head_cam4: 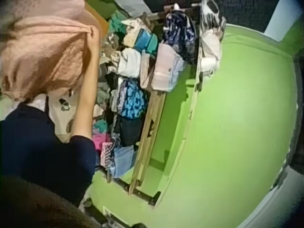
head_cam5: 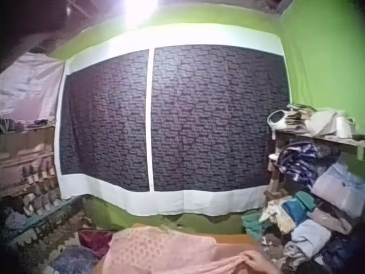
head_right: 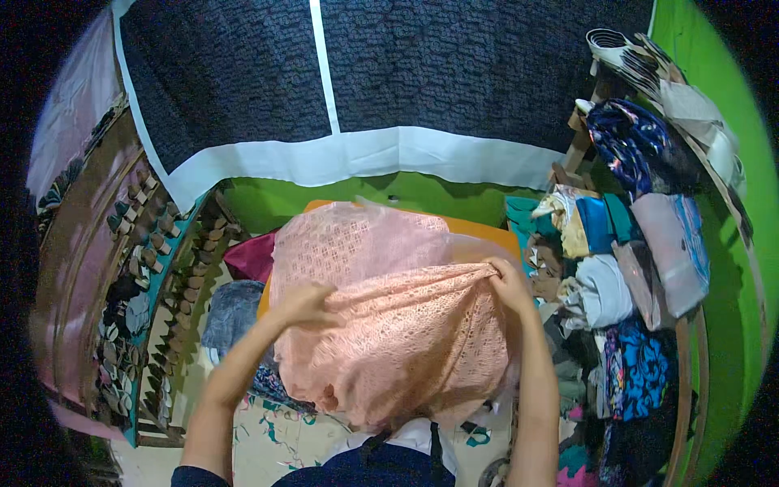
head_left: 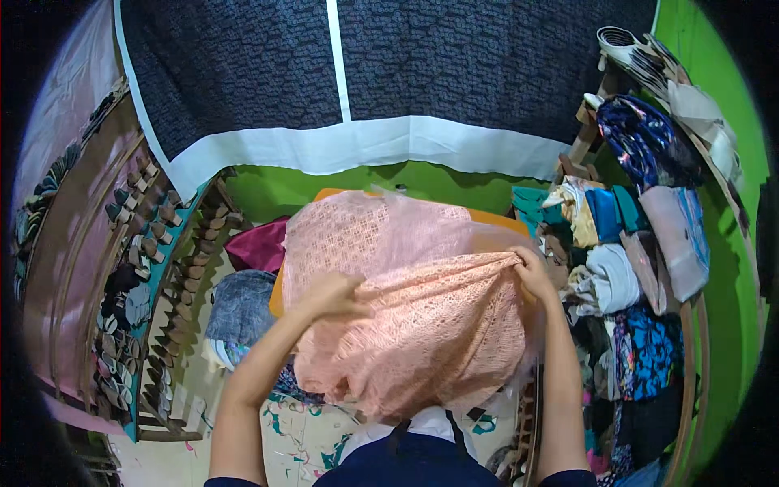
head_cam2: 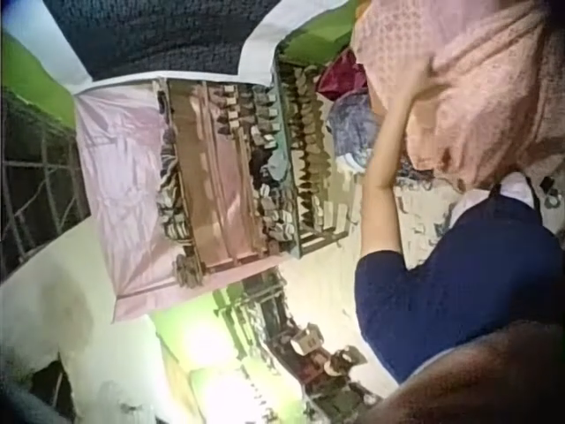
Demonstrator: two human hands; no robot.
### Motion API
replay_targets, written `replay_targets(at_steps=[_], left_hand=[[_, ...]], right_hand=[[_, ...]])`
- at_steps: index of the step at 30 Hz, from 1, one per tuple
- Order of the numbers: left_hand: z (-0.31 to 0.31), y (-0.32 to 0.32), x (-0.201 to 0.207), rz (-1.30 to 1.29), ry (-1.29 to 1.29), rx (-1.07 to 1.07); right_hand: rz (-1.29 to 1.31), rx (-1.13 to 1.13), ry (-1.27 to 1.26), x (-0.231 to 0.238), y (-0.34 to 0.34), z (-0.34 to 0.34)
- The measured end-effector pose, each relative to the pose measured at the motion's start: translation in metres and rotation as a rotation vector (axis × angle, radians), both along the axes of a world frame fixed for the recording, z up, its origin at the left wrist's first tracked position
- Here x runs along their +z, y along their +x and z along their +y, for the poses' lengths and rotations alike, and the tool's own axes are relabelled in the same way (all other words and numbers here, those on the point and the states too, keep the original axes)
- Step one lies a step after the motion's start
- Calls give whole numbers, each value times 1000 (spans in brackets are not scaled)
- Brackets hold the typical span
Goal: Folding various fabric components and placing them on storage shelves.
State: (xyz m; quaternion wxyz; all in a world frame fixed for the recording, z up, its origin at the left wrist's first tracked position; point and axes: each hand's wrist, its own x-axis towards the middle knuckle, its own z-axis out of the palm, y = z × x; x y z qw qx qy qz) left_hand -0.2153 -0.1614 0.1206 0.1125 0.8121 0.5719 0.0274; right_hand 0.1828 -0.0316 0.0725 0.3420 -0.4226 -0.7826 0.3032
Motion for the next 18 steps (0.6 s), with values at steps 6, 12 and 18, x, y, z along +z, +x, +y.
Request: replay_targets(at_steps=[6, 12, 18], left_hand=[[12, -12, -104, -439, -498, 0], [41, -2, -43, -440, -753, 138], [74, 30, -49, -721, -937, 218]], right_hand=[[-111, -104, -50, -33, 31, 61], [-833, 308, -550, 34, 23, 73], [-159, 47, -421, 34, -3, 120]])
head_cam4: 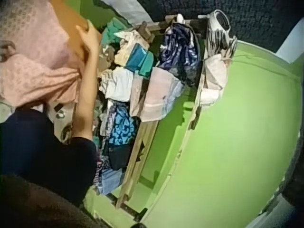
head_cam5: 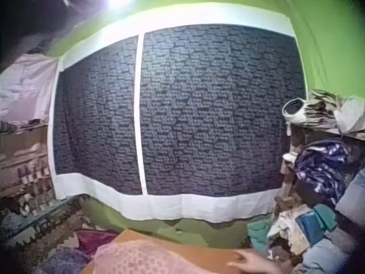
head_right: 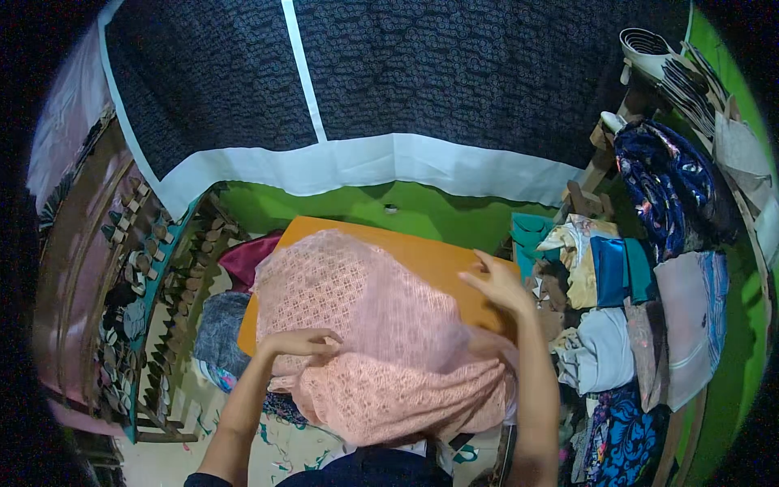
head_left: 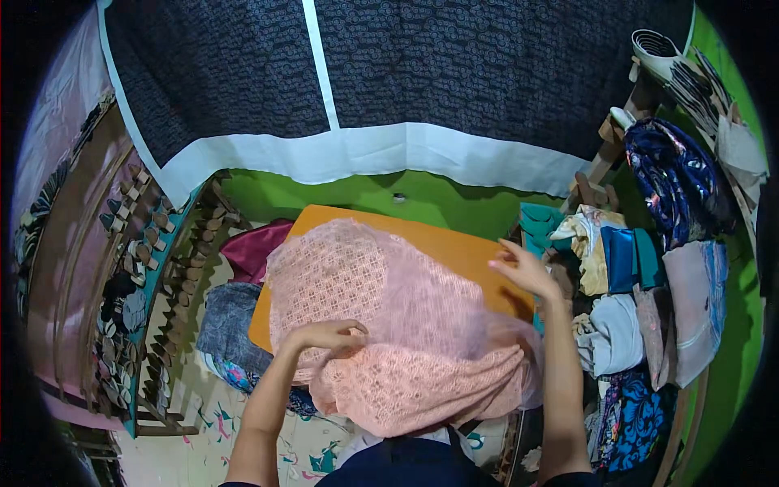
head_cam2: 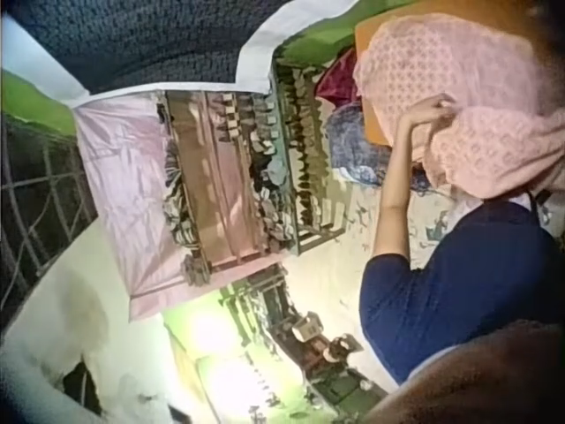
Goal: Folding various fabric components and placing them on storage shelves.
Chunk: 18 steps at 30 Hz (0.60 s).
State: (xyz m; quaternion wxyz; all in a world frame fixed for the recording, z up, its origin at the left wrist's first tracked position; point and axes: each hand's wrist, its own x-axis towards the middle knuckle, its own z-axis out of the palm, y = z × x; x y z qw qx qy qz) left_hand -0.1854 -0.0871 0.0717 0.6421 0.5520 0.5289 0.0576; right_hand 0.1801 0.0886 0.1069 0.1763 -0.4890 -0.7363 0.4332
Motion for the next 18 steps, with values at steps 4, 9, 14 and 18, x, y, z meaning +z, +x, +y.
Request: replay_targets(at_steps=[4, 9, 14, 18], left_hand=[[4, 20, -26, 281, 235, 39], [-1, 52, -20, 199, 216, 73], [-45, 44, -18, 17, 370, 533], [-77, 53, 28, -91, 454, 803]], right_hand=[[35, 291, -339, -44, -65, -17], [193, 244, -267, -107, -55, -36], [140, 298, -258, -1, -94, -90], [-100, 381, 195, 35, -107, -162]])
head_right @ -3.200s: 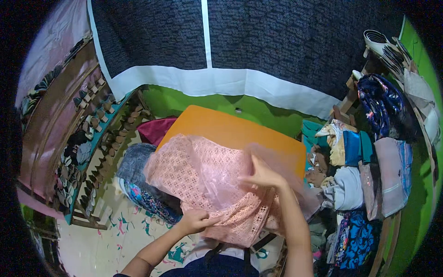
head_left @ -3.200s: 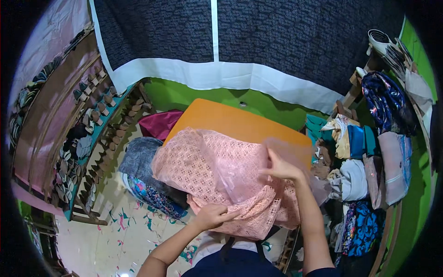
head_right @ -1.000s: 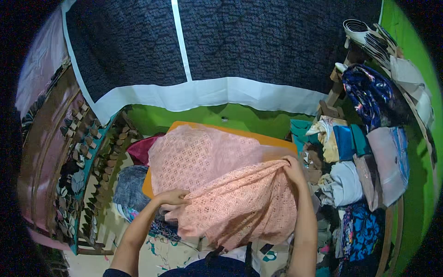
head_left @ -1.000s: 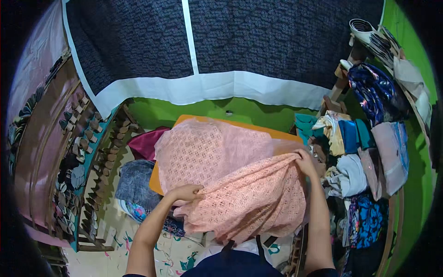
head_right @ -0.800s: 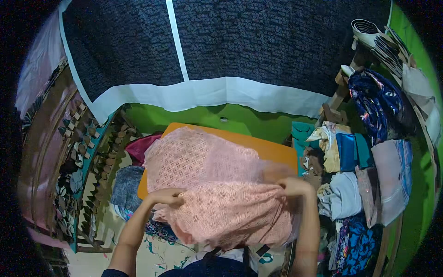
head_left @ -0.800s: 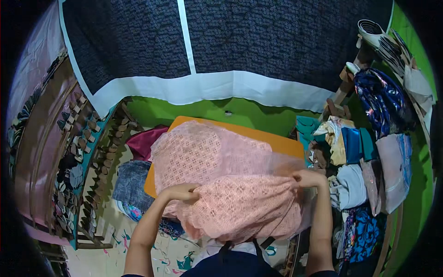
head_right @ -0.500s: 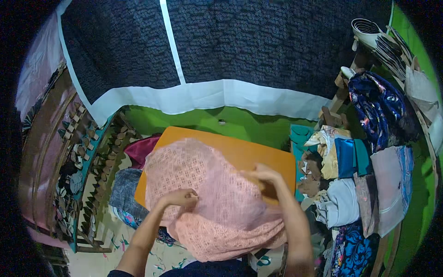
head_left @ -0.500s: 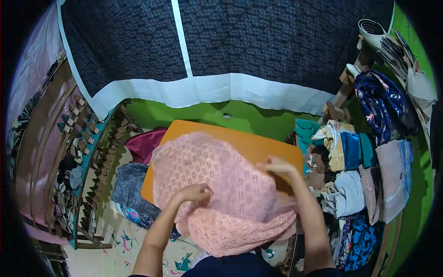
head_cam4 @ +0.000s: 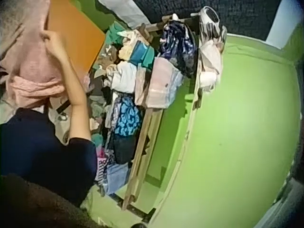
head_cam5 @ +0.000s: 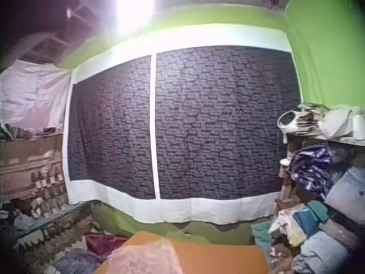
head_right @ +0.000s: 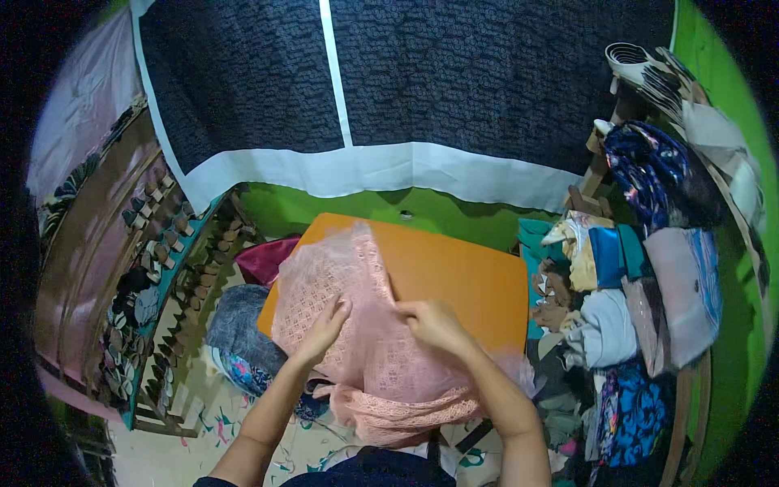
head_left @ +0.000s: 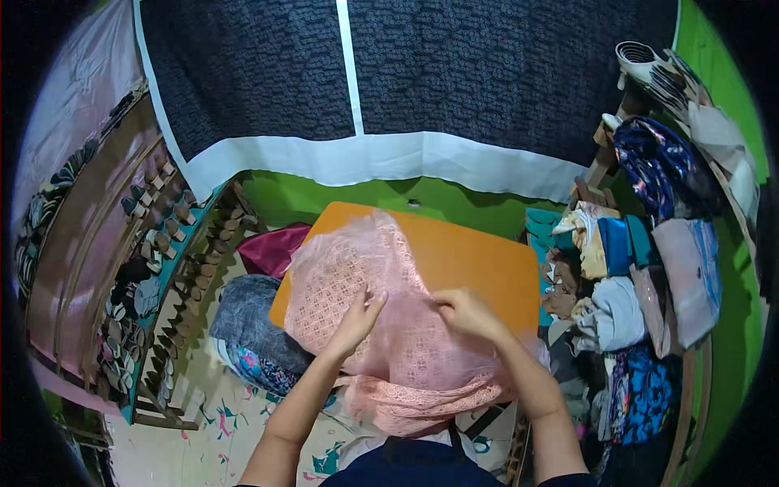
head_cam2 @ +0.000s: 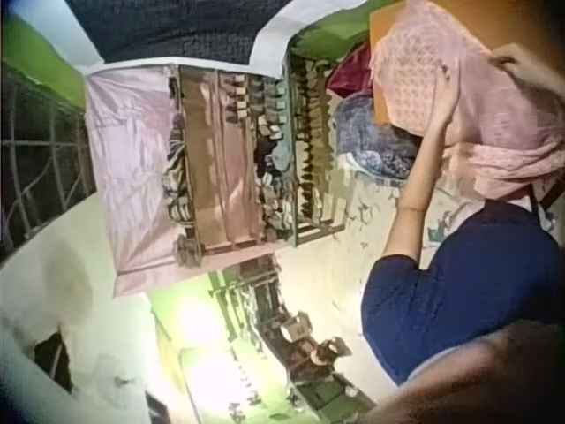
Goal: Folding various fabric components and placing them on storage shelves.
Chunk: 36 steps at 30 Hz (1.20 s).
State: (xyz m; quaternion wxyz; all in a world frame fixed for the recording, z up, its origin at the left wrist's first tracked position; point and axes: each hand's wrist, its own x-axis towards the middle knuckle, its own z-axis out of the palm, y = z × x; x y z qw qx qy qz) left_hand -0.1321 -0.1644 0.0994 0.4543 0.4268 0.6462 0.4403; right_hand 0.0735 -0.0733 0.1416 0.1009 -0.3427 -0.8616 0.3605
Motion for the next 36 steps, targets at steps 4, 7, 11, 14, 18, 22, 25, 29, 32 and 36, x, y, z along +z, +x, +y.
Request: replay_targets(at_steps=[4, 7, 11, 14, 18, 22, 25, 29, 32, 36], left_hand=[[-55, 23, 28, -279, -144, 266], [-106, 21, 10, -480, -50, -30], [-169, 4, -30, -789, 46, 72], [-209, 7, -27, -884, 57, 28], [-248, 3, -12, -864, 91, -34], [-280, 9, 21, -898, 90, -150], [-289, 7, 22, -918, 33, -79], [-300, 19, 49, -1063, 72, -236], [-306, 24, 65, -1144, 137, -134], [-307, -3, 63, -899, 202, -130]], right_hand=[[149, 32, 575, -14, -12, -115], [60, -6, 680, -21, -32, -213], [114, -60, 607, -44, -42, -298], [119, 42, 212, -52, -31, -333], [377, -68, -92, -47, 3, -330], [297, -368, 5, -46, 43, -299], [295, -293, 34, -49, 49, -286], [376, -178, -38, -68, 51, -281], [403, -152, -11, -62, 45, -295], [158, -337, 178, -53, 56, -304]])
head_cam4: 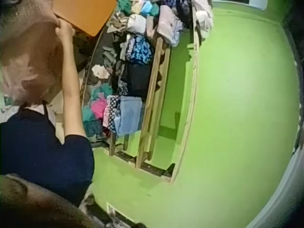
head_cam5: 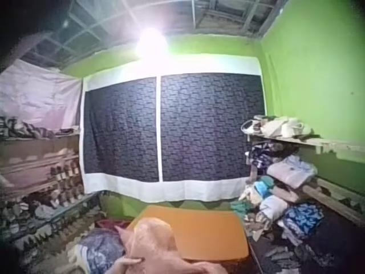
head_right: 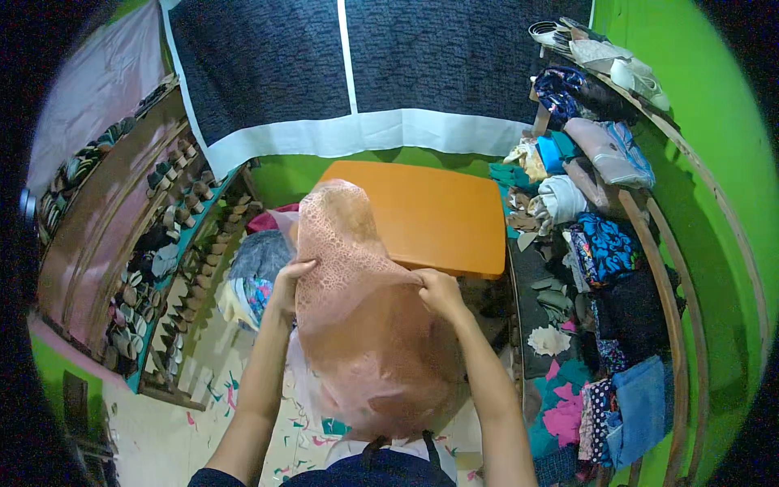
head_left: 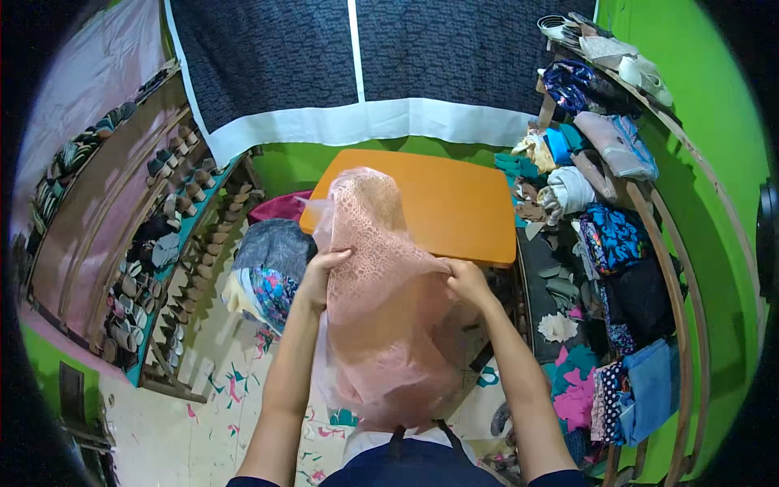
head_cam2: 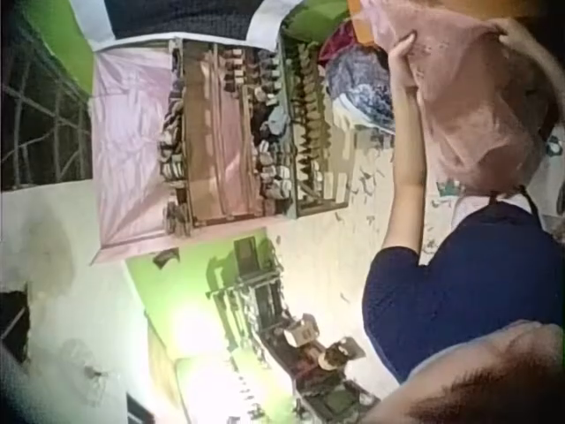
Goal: Folding various fabric components and placing them on storage shelves.
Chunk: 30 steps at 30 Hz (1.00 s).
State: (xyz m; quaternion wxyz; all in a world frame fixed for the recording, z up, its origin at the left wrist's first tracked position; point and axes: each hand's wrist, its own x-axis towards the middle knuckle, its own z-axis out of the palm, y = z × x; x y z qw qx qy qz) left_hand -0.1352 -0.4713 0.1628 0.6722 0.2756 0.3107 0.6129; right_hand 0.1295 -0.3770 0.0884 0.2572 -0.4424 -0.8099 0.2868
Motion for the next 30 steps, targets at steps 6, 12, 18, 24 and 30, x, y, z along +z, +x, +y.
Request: replay_targets(at_steps=[6, 12, 18, 24, 30], left_hand=[[-3, -29, -17, 704, 74, 198], [-36, 23, -87, 1039, 37, 862], [-32, 73, -140, 953, 215, 759], [-21, 4, -152, 1211, 69, 548], [-7, -1, -77, 1483, 21, 627]], right_hand=[[-110, -20, 288, 20, 8, -3], [85, -207, 342, 35, 13, 7], [-11, -145, 463, 80, 2, 6], [-161, -133, 551, 82, 18, 29], [-213, -96, 528, 71, 33, 42]])
